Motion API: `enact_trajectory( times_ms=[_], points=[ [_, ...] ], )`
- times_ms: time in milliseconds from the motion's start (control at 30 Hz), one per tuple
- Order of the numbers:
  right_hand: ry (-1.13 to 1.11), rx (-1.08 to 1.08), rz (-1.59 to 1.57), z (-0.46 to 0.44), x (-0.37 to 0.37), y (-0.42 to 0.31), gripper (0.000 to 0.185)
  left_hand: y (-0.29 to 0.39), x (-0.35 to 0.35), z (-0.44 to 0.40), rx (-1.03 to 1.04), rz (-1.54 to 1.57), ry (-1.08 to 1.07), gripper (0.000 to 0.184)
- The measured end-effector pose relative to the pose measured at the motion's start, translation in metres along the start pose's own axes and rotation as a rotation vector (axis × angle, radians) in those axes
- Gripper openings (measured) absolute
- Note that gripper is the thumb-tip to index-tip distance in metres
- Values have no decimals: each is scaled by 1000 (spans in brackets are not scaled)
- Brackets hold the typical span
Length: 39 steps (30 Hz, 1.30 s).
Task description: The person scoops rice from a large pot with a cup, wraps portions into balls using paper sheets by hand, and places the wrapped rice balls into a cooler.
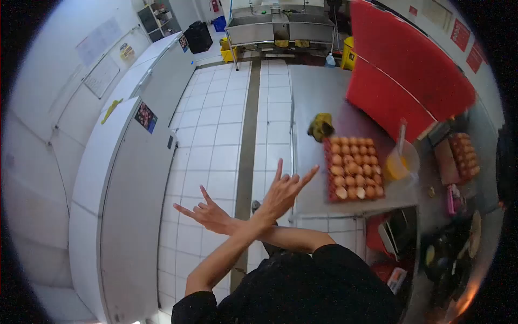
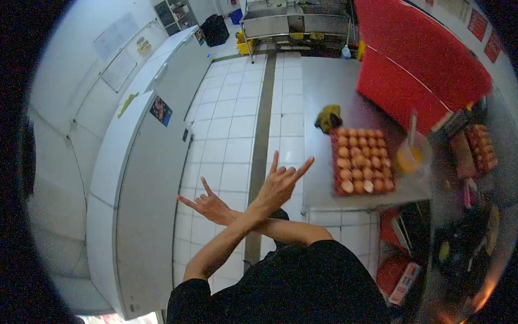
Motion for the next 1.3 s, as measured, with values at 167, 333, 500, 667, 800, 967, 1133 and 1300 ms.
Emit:
enact_trajectory(
  times_ms=[167, 333, 500, 667, 800, 967, 1133, 1300],
  points=[
    [204, 340, 366, -117, 10, 267, 85, -296, -56, -52, -181, -208, 66, 84],
    [-126, 559, 242, -148, -5, 529, 85, -628, -139, -5, -542, -263, 141, 84],
    [79, 866, 268, -114, -127, 725, 85, -830, -229, 40, -898, -215, 158, 86],
    [68, 1281, 454, -28, -181, 852, 87, -991, -176, 11, -1112, -346, 76, 88],
    [136, 1807, 430, 81, -184, 825, 87, -1123, -25, -99, -992, 159, -173, 92],
    [171, 2259, 412, 156, -177, 820, 86, -1111, 75, -441, -577, 439, -681, 63],
    [472, 2521, 318, 203, -197, 895, 77, -1110, 126, -735, -321, 164, -672, 48],
    [722, 2297, -27, 261, -180, 1034, 47, -1066, 241, -996, 29, 111, -841, 38]
  ],
)
Point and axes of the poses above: each hand's wrist, its own z-axis away from the middle knuckle, its own x-axis out of the palm, y = z × x, the point moved 10 cm from there along -z, towards the middle knuckle, and after that the axes turned 14 degrees about -y, right-handed, at the moved point
